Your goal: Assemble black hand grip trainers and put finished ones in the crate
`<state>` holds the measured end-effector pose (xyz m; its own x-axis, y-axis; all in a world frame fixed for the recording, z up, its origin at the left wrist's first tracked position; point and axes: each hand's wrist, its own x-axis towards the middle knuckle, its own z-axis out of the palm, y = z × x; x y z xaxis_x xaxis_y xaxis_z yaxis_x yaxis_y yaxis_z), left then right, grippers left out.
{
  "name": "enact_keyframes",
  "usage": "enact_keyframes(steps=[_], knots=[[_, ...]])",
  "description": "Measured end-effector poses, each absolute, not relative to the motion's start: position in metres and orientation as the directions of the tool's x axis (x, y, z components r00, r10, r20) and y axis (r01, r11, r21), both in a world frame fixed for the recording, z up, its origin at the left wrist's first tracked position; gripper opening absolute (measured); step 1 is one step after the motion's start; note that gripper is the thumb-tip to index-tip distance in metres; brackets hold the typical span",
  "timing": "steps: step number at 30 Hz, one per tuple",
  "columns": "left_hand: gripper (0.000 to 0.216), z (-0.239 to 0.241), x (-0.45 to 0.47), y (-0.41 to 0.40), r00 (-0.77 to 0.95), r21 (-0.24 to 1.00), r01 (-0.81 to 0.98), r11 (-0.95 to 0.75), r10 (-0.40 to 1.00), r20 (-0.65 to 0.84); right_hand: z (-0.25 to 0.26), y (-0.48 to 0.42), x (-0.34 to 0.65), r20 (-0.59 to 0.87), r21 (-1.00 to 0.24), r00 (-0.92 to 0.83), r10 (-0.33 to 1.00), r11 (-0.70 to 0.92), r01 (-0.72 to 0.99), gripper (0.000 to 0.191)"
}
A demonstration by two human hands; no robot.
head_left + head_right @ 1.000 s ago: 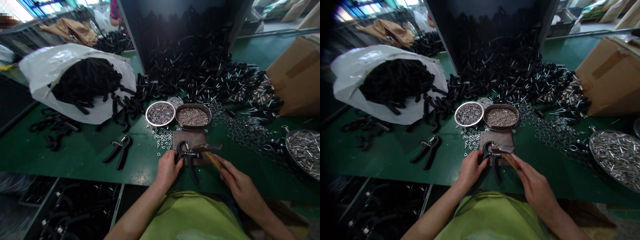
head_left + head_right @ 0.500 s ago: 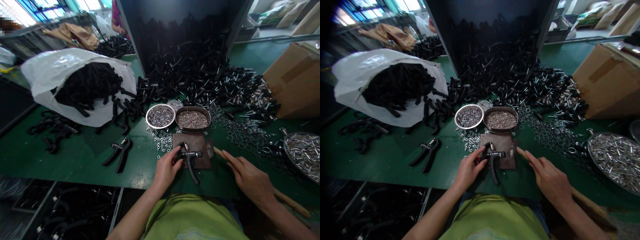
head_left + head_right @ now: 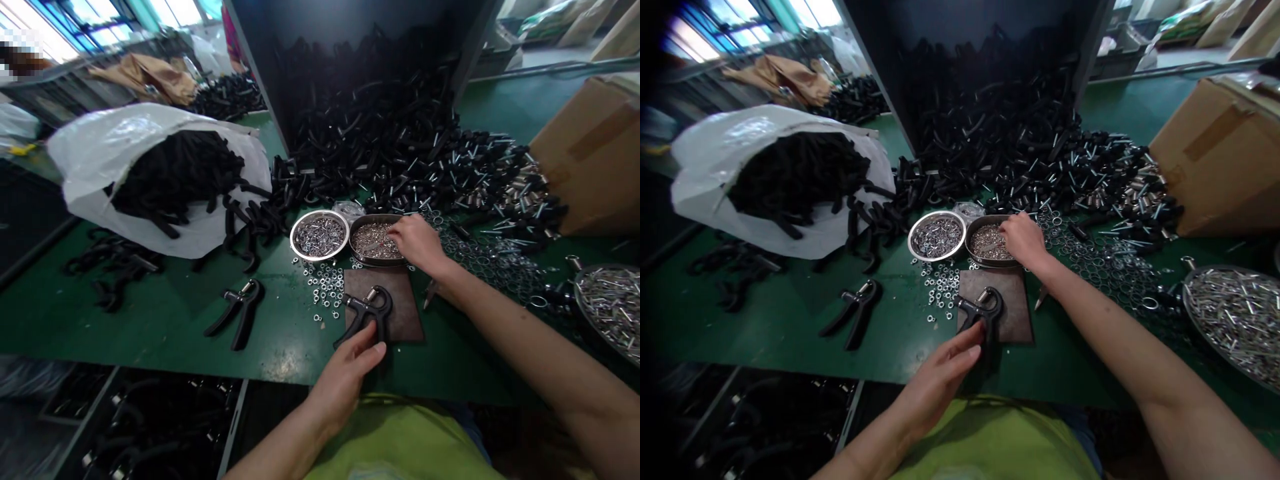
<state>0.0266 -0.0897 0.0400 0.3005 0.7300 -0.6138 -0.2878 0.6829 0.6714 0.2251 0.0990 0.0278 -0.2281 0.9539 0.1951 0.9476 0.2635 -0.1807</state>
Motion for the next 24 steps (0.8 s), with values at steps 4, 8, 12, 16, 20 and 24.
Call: enact_keyframes(steps=[4, 8, 12, 16, 20, 24], knots=[[0.056, 0.055, 0.011, -0.08, 0.273, 0.802, -0.122, 0.584, 0.797, -0.539, 0.025, 0.131, 0.204, 0.153, -0.196, -0.277, 0.949, 0.304, 0.932, 0.024], [0.037, 0.056, -0.007, -0.034, 0.188, 0.952, 0.161, 0.26, 0.939, -0.288, 0.03, 0.147, 0.185, 0.133, -0.203, -0.328, 0.935, 0.349, 0.915, 0.027], [0.021, 0.049, -0.014, 0.052, 0.108, 0.825, 0.555, -0.108, 0.993, 0.057, 0.036, 0.172, 0.167, 0.102, -0.194, -0.339, 0.935, 0.353, 0.915, 0.028], [0.025, 0.047, -0.001, 0.144, 0.182, 0.497, 0.837, -0.231, 0.972, 0.147, 0.033, 0.204, 0.152, 0.032, -0.188, -0.326, 0.945, 0.326, 0.926, 0.027], [0.028, 0.042, 0.017, 0.209, 0.178, 0.325, 0.929, -0.177, 0.984, 0.027, 0.024, 0.226, 0.143, -0.059, -0.177, -0.303, 0.951, 0.289, 0.941, 0.027], [0.024, 0.032, 0.026, 0.241, 0.136, 0.234, 0.966, -0.109, 0.985, -0.105, 0.02, 0.235, 0.136, -0.108, -0.144, -0.278, 0.955, 0.262, 0.954, 0.035]])
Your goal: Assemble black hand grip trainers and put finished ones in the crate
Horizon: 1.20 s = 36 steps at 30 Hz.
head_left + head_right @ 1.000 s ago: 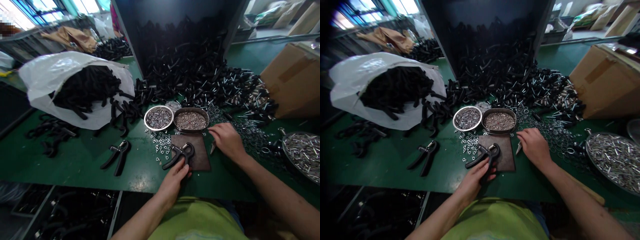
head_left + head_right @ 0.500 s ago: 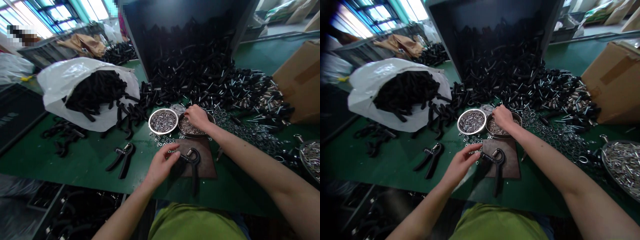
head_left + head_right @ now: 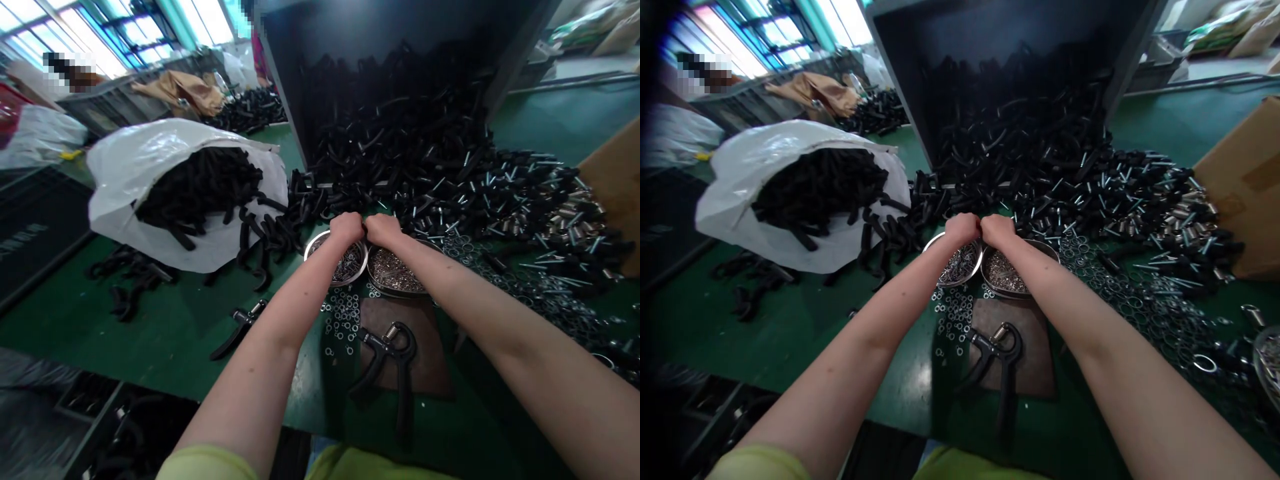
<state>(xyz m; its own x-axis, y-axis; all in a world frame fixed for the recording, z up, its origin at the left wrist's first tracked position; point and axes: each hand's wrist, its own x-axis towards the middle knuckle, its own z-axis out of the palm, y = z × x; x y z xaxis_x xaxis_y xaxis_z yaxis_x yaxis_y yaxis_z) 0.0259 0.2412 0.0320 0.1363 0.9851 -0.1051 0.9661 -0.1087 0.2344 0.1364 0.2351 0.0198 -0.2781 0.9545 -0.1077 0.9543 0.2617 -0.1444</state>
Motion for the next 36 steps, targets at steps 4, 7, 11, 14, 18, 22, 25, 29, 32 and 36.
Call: enact_keyframes(steps=[4, 7, 11, 14, 18, 22, 25, 29, 32, 36], knots=[[0.027, 0.028, 0.031, 0.257, 0.084, 0.17, 0.984, -0.051, 0.978, -0.191, 0.02, 0.241, 0.13, -0.12, -0.145, -0.268, 0.956, 0.25, 0.957, 0.033], [0.03, 0.028, 0.035, 0.261, 0.061, 0.157, 0.987, -0.027, 0.974, -0.216, 0.019, 0.243, 0.129, -0.125, -0.167, -0.247, 0.961, 0.225, 0.96, 0.03], [0.03, 0.025, 0.038, 0.261, 0.054, 0.166, 0.986, -0.016, 0.972, -0.228, 0.017, 0.242, 0.136, -0.127, -0.214, -0.214, 0.969, 0.184, 0.959, 0.028], [0.029, 0.023, 0.037, 0.259, 0.053, 0.185, 0.983, -0.01, 0.972, -0.228, 0.017, 0.238, 0.142, -0.101, -0.276, -0.205, 0.973, 0.171, 0.946, 0.027], [0.029, 0.027, 0.032, 0.255, 0.064, 0.232, 0.973, -0.013, 0.974, -0.215, 0.023, 0.231, 0.145, -0.021, -0.369, -0.16, 0.987, 0.141, 0.919, 0.029], [0.028, 0.039, 0.024, 0.242, 0.126, 0.334, 0.94, -0.074, 0.983, -0.137, 0.039, 0.209, 0.156, 0.06, -0.454, -0.151, 0.987, 0.162, 0.876, 0.029], [0.023, 0.047, 0.013, 0.214, 0.215, 0.595, 0.791, -0.143, 0.975, -0.052, 0.049, 0.168, 0.174, 0.116, -0.635, -0.231, 0.966, 0.251, 0.731, 0.026], [0.021, 0.047, -0.005, 0.146, 0.351, 0.94, 0.34, -0.026, 0.931, -0.101, 0.042, 0.099, 0.203, -0.011, -0.863, -0.376, 0.927, 0.181, 0.472, 0.017], [0.018, 0.039, -0.014, 0.09, 0.427, 0.97, 0.189, 0.151, 0.877, -0.219, 0.023, 0.059, 0.215, -0.093, -0.865, -0.418, 0.904, 0.135, 0.484, 0.012], [0.016, 0.023, -0.017, 0.037, 0.415, 0.959, 0.212, 0.188, 0.871, -0.263, 0.006, 0.039, 0.215, -0.056, -0.82, -0.437, 0.898, 0.208, 0.533, 0.009]])
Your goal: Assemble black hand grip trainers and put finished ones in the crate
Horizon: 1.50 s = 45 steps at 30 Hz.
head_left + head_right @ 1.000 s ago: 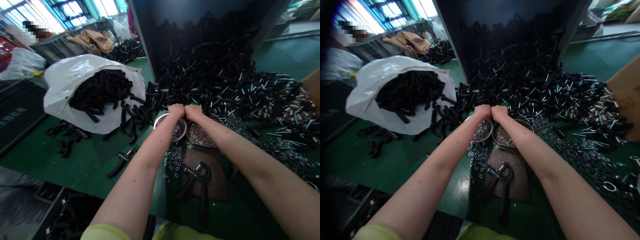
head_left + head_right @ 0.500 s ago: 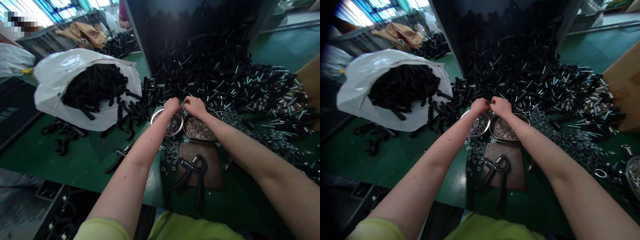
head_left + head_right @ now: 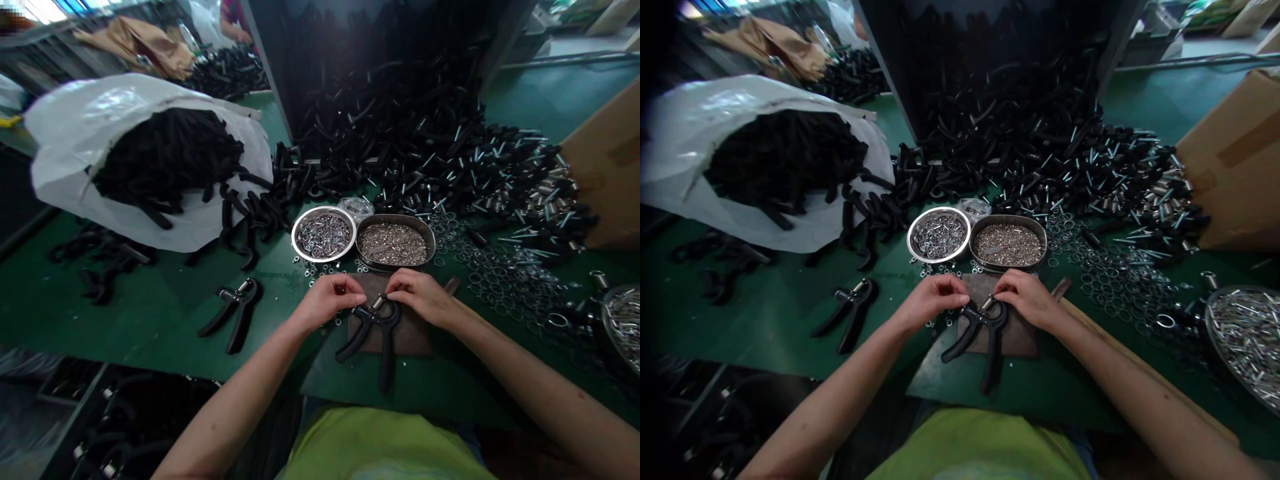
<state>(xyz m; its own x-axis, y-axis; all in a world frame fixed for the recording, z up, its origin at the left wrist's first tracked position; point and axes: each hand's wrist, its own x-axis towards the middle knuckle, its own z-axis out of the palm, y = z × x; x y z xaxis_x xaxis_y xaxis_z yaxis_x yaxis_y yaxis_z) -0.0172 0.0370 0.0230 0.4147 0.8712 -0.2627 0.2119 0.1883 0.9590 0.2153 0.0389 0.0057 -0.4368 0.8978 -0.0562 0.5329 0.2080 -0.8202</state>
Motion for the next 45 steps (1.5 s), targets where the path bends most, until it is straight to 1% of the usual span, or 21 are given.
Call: enact_keyframes(steps=[3, 9, 11, 13, 16, 20, 25, 27, 30, 33, 35, 36, 39, 41, 42, 43, 45], knots=[[0.012, 0.014, -0.015, 0.017, 0.379, 0.955, 0.266, 0.13, 0.897, -0.227, 0.004, 0.037, 0.213, -0.047, -0.808, -0.437, 0.898, 0.223, 0.545, 0.008], [0.005, 0.009, -0.01, 0.005, 0.313, 0.946, 0.315, 0.081, 0.932, -0.184, 0.007, 0.04, 0.209, -0.061, -0.762, -0.453, 0.889, 0.252, 0.596, 0.008], [0.003, 0.009, -0.009, 0.004, 0.308, 0.941, 0.334, 0.056, 0.937, -0.165, 0.009, 0.04, 0.207, -0.092, -0.721, -0.458, 0.884, 0.258, 0.643, 0.009], [0.002, 0.008, -0.008, 0.004, 0.312, 0.932, 0.363, 0.018, 0.94, -0.14, 0.012, 0.042, 0.204, -0.153, -0.658, -0.446, 0.882, 0.246, 0.711, 0.009], [0.003, 0.007, -0.004, 0.002, 0.325, 0.896, 0.44, -0.062, 0.941, -0.094, 0.018, 0.043, 0.199, -0.228, -0.58, -0.406, 0.885, 0.211, 0.787, 0.007], [0.003, 0.003, 0.004, 0.001, 0.373, 0.836, 0.526, -0.157, 0.926, -0.06, 0.023, 0.045, 0.195, -0.251, -0.54, -0.366, 0.896, 0.184, 0.821, 0.005], [0.005, -0.002, 0.011, -0.001, 0.38, 0.804, 0.568, -0.174, 0.922, -0.069, 0.021, 0.041, 0.197, -0.249, -0.555, -0.395, 0.884, 0.205, 0.807, 0.006], [0.006, -0.002, 0.012, -0.002, 0.372, 0.804, 0.572, -0.166, 0.925, -0.073, 0.019, 0.038, 0.199, -0.221, -0.588, -0.415, 0.882, 0.219, 0.779, 0.009], [0.007, 0.002, 0.014, -0.003, 0.386, 0.781, 0.594, -0.196, 0.92, -0.063, 0.018, 0.033, 0.204, -0.175, -0.645, -0.413, 0.894, 0.213, 0.734, 0.019], [0.006, 0.006, 0.016, 0.0, 0.424, 0.753, 0.621, -0.219, 0.901, -0.088, 0.025, 0.025, 0.219, -0.103, -0.64, -0.363, 0.926, 0.218, 0.737, 0.023], [0.007, 0.007, 0.016, 0.005, 0.434, 0.757, 0.625, -0.189, 0.891, -0.135, 0.03, 0.013, 0.239, -0.052, -0.573, -0.301, 0.952, 0.218, 0.79, 0.021], [0.007, 0.007, 0.017, 0.007, 0.435, 0.765, 0.621, -0.167, 0.886, -0.16, 0.03, 0.006, 0.251, -0.033, -0.513, -0.261, 0.965, 0.208, 0.833, 0.021], [0.008, 0.003, 0.017, 0.014, 0.431, 0.788, 0.607, -0.104, 0.876, -0.216, 0.019, -0.025, 0.292, 0.001, -0.242, -0.145, 0.989, 0.141, 0.96, 0.028], [0.009, 0.001, 0.017, 0.016, 0.412, 0.795, 0.603, -0.066, 0.879, -0.239, 0.004, -0.047, 0.316, -0.007, -0.068, -0.067, 0.998, 0.066, 0.995, 0.037], [0.01, 0.0, 0.018, 0.016, 0.404, 0.799, 0.6, -0.051, 0.88, -0.248, -0.005, -0.057, 0.325, -0.015, -0.019, -0.024, 1.0, 0.023, 1.0, 0.04], [0.01, -0.001, 0.018, 0.016, 0.4, 0.803, 0.595, -0.041, 0.881, -0.252, -0.012, -0.065, 0.331, -0.023, 0.003, 0.017, 1.0, -0.017, 1.0, 0.04], [0.01, -0.002, 0.017, 0.015, 0.397, 0.81, 0.585, -0.039, 0.885, -0.244, -0.017, -0.075, 0.334, -0.041, -0.021, 0.114, 0.993, -0.115, 0.993, 0.039]])
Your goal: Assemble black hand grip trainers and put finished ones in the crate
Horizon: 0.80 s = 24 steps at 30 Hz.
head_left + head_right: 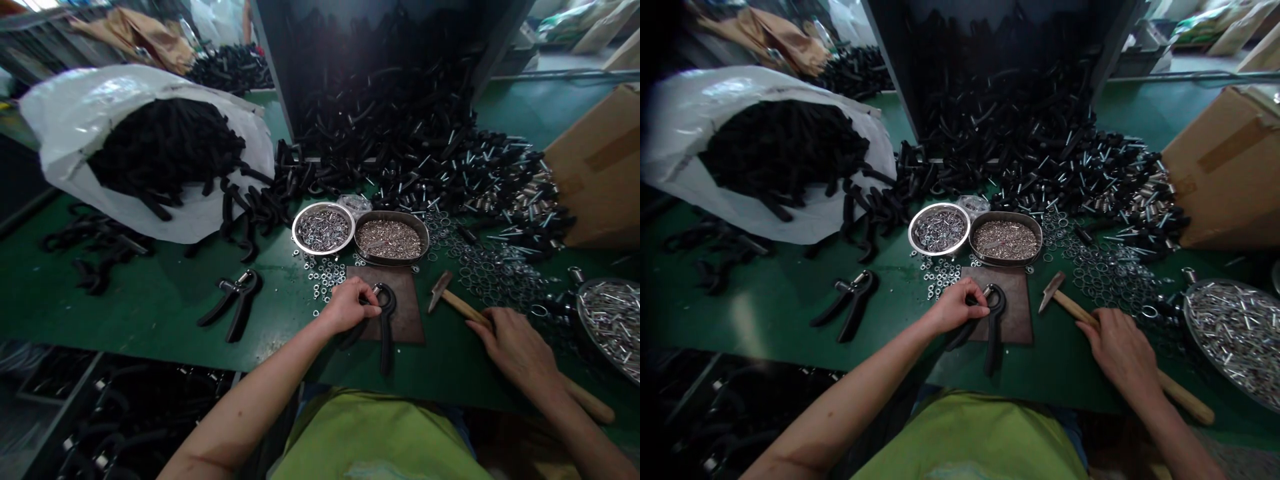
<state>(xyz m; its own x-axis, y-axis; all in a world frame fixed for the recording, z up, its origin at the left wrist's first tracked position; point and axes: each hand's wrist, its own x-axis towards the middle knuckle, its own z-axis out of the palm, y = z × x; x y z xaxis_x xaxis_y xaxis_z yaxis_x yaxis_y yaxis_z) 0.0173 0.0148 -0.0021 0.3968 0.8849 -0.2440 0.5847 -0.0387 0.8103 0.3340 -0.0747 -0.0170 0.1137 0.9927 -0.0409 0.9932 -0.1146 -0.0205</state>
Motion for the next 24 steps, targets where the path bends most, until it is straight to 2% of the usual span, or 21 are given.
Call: enact_keyframes(steps=[2, 4, 6, 8, 10, 11, 14, 16, 19, 20, 21, 24], knots=[[0.011, -0.003, 0.017, 0.014, 0.391, 0.81, 0.584, -0.046, 0.891, -0.231, -0.007, -0.078, 0.326, -0.081, -0.128, 0.2, 0.976, -0.209, 0.969, 0.036], [0.011, -0.003, 0.017, 0.013, 0.387, 0.806, 0.591, -0.046, 0.892, -0.232, 0.016, -0.077, 0.31, -0.116, -0.343, 0.211, 0.971, -0.238, 0.909, 0.035], [0.011, -0.002, 0.018, 0.013, 0.385, 0.803, 0.595, -0.036, 0.89, -0.245, 0.04, -0.075, 0.289, -0.056, -0.609, 0.146, 0.988, -0.15, 0.779, 0.035], [0.011, -0.001, 0.018, 0.013, 0.378, 0.801, 0.598, -0.024, 0.89, -0.255, 0.055, -0.071, 0.269, 0.122, -0.761, 0.124, 0.985, 0.012, 0.648, 0.037], [0.011, 0.0, 0.019, 0.014, 0.372, 0.802, 0.598, -0.017, 0.891, -0.259, 0.057, -0.065, 0.254, 0.242, -0.738, 0.044, 0.969, 0.154, 0.657, 0.038], [0.011, 0.0, 0.019, 0.013, 0.371, 0.8, 0.6, -0.013, 0.89, -0.264, 0.055, -0.061, 0.249, 0.241, -0.682, -0.034, 0.97, 0.195, 0.705, 0.037], [0.011, 0.001, 0.019, 0.013, 0.369, 0.794, 0.607, -0.012, 0.889, -0.269, 0.05, -0.049, 0.242, 0.076, -0.506, -0.243, 0.967, 0.248, 0.826, 0.035], [0.012, 0.001, 0.019, 0.013, 0.372, 0.793, 0.609, -0.025, 0.892, -0.258, 0.056, -0.048, 0.241, 0.082, -0.487, -0.255, 0.964, 0.262, 0.834, 0.037], [0.012, 0.001, 0.018, 0.013, 0.383, 0.787, 0.614, -0.053, 0.892, -0.238, 0.062, -0.053, 0.24, 0.232, -0.515, -0.157, 0.96, 0.258, 0.817, 0.041], [0.012, 0.001, 0.018, 0.014, 0.386, 0.784, 0.618, -0.06, 0.892, -0.236, 0.061, -0.054, 0.24, 0.231, -0.501, -0.151, 0.961, 0.251, 0.828, 0.041], [0.012, 0.001, 0.018, 0.014, 0.387, 0.779, 0.623, -0.066, 0.892, -0.233, 0.057, -0.055, 0.24, 0.191, -0.47, -0.169, 0.967, 0.241, 0.849, 0.041], [0.015, 0.001, 0.018, 0.01, 0.389, 0.763, 0.635, -0.119, 0.903, -0.183, 0.035, -0.053, 0.241, -0.051, -0.341, -0.246, 0.968, 0.214, 0.915, 0.041]])
